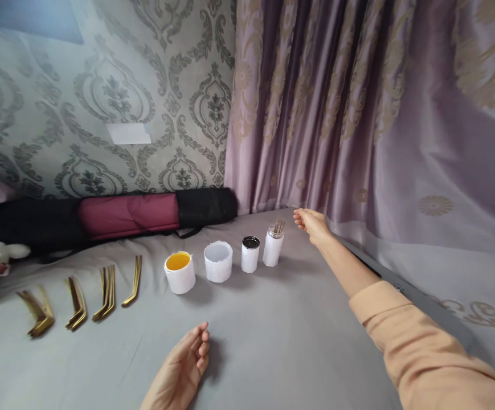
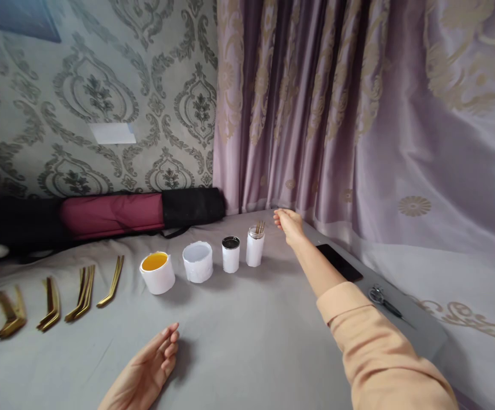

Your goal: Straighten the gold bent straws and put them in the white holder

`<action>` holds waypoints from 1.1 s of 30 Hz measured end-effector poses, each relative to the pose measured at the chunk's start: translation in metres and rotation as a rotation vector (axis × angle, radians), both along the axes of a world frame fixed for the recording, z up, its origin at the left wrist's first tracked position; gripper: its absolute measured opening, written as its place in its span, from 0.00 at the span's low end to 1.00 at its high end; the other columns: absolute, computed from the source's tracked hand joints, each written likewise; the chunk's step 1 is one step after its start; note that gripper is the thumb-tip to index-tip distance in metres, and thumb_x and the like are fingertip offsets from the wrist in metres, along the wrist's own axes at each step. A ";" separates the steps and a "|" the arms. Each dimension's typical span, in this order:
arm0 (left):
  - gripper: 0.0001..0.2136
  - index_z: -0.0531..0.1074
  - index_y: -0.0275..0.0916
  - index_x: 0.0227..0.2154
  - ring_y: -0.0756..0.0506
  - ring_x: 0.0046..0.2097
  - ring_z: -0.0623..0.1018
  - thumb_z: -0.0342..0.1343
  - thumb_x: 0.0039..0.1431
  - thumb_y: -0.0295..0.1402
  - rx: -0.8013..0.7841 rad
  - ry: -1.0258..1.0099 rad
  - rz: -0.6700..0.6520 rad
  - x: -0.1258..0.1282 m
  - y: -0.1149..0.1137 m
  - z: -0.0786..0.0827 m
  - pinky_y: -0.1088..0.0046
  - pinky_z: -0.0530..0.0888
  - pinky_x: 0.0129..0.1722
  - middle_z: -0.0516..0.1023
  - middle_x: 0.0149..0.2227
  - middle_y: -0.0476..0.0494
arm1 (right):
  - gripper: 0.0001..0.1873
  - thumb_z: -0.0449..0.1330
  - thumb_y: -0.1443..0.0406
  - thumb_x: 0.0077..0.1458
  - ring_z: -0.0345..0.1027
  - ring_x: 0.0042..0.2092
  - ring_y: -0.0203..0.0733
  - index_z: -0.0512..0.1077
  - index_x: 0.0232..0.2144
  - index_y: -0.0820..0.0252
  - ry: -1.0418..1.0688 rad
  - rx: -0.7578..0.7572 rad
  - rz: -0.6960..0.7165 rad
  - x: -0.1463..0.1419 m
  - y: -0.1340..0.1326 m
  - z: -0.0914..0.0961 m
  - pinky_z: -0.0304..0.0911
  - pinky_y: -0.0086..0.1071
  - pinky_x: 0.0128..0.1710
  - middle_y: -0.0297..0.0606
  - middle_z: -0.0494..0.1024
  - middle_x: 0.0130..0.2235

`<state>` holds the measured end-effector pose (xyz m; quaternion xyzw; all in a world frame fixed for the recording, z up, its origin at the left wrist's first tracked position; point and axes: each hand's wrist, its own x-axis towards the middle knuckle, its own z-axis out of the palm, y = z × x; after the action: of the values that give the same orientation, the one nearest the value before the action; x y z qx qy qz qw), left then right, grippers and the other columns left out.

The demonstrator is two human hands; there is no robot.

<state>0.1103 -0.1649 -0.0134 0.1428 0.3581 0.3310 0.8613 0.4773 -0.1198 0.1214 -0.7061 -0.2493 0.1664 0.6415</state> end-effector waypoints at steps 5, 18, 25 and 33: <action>0.06 0.70 0.33 0.33 0.55 0.25 0.68 0.54 0.50 0.25 0.011 0.002 -0.008 -0.001 -0.001 -0.001 0.79 0.68 0.23 0.68 0.29 0.47 | 0.07 0.53 0.65 0.48 0.63 0.21 0.29 0.69 0.27 0.62 0.085 0.069 -0.017 -0.001 -0.013 -0.003 0.58 0.22 0.19 0.36 0.73 0.25; 0.11 0.68 0.33 0.36 0.55 0.26 0.68 0.54 0.48 0.21 0.042 -0.003 -0.010 -0.002 0.000 -0.007 0.79 0.69 0.25 0.67 0.30 0.47 | 0.10 0.47 0.64 0.53 0.62 0.21 0.32 0.64 0.23 0.58 0.413 0.196 0.032 -0.032 -0.057 -0.020 0.59 0.27 0.22 0.34 0.69 0.21; 0.10 0.68 0.32 0.36 0.55 0.26 0.68 0.54 0.48 0.21 0.057 0.007 0.002 -0.003 -0.002 -0.005 0.79 0.68 0.24 0.67 0.30 0.47 | 0.09 0.48 0.64 0.53 0.60 0.20 0.32 0.63 0.23 0.57 0.539 0.202 0.133 -0.057 -0.070 -0.044 0.59 0.27 0.20 0.34 0.67 0.21; 0.09 0.68 0.31 0.35 0.55 0.26 0.68 0.55 0.48 0.24 0.058 0.013 0.029 -0.001 -0.001 -0.004 0.80 0.67 0.23 0.68 0.30 0.47 | 0.09 0.49 0.66 0.53 0.58 0.18 0.29 0.63 0.22 0.61 0.738 0.192 0.237 -0.107 -0.064 -0.074 0.55 0.24 0.17 0.31 0.65 0.19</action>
<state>0.1091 -0.1663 -0.0171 0.1647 0.3560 0.3529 0.8495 0.3705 -0.1838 0.0476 -0.5021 -0.0964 0.4575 0.7275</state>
